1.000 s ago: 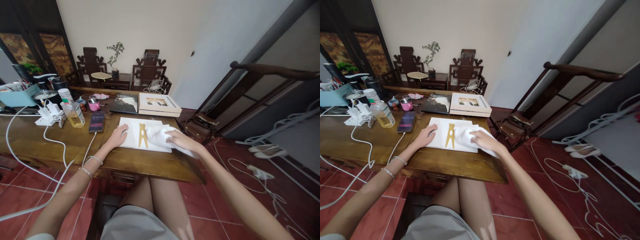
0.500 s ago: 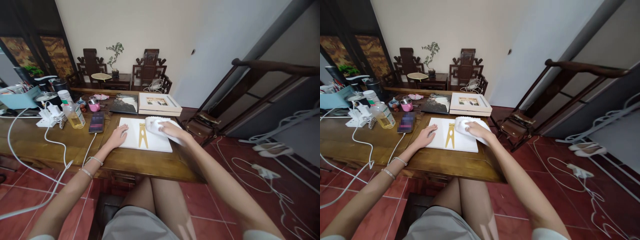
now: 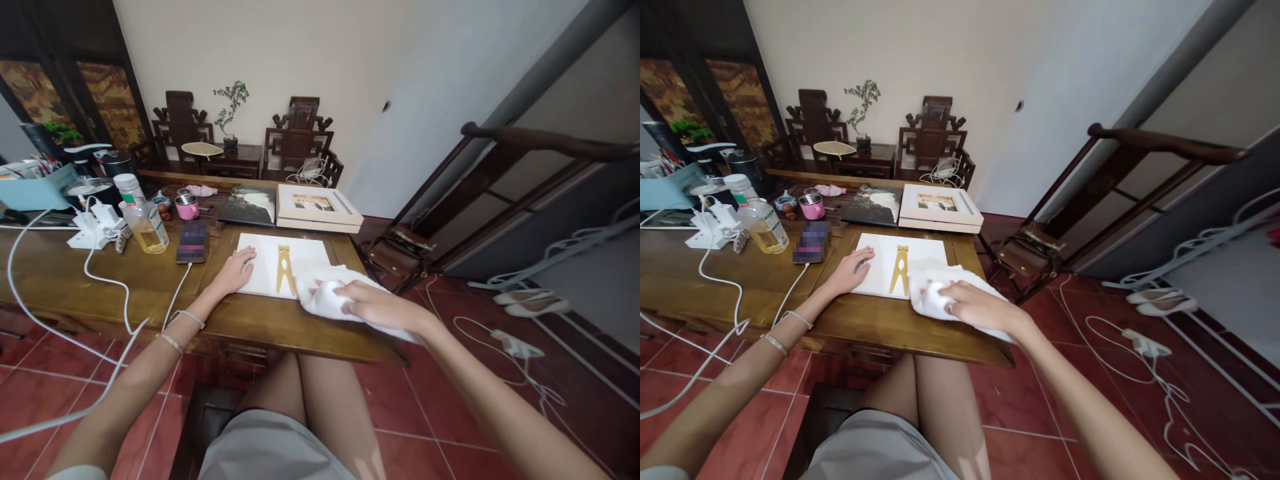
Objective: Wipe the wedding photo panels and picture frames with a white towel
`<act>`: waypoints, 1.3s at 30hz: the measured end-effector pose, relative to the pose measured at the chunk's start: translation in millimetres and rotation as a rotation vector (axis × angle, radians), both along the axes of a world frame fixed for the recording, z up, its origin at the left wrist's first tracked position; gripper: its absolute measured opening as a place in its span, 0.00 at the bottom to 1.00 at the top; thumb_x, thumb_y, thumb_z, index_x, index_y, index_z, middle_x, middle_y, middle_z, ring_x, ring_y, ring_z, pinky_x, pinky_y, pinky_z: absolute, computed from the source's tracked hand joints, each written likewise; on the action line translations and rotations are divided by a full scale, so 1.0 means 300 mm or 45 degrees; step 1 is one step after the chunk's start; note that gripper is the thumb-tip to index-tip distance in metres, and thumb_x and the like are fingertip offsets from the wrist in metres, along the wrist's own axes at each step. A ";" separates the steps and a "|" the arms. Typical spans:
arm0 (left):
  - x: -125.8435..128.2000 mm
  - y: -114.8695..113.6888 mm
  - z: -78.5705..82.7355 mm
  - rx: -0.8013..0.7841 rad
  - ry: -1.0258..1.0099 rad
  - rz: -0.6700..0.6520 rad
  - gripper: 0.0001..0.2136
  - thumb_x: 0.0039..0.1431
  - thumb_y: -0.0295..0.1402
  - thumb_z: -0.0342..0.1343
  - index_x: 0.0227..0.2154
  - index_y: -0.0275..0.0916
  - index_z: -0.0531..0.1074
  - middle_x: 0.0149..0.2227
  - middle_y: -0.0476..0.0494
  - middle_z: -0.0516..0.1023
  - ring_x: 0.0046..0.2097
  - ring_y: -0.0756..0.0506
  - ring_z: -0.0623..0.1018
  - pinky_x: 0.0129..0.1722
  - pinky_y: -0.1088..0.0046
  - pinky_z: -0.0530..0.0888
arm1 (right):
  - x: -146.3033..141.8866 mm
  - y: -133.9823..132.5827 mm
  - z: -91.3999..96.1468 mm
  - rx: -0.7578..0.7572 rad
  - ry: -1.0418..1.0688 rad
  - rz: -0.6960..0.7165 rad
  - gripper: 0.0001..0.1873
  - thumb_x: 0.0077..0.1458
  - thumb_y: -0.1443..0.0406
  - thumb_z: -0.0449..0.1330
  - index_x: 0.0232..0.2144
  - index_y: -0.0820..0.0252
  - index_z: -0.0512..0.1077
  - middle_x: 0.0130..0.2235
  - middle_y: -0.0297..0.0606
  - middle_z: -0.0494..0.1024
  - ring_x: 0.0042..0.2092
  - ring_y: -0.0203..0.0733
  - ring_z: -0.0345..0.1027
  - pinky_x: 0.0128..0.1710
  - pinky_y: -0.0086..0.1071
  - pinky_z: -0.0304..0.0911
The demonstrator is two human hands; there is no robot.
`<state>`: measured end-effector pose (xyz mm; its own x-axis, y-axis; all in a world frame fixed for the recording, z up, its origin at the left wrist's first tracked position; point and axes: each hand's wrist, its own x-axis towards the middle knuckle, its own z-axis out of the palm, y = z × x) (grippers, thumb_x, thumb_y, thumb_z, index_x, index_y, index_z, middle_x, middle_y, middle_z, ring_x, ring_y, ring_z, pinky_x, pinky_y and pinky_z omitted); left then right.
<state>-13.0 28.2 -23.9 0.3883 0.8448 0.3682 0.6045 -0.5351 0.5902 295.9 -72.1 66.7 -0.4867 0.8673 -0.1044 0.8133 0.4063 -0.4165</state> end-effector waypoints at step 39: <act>-0.007 -0.008 0.019 0.003 0.011 -0.002 0.16 0.57 0.30 0.48 0.48 0.36 0.72 0.58 0.35 0.70 0.62 0.40 0.65 0.64 0.52 0.55 | -0.036 0.364 -0.040 0.055 0.108 -0.174 0.14 0.43 0.65 0.50 0.29 0.60 0.74 0.41 0.42 0.79 0.42 0.51 0.69 0.41 0.37 0.62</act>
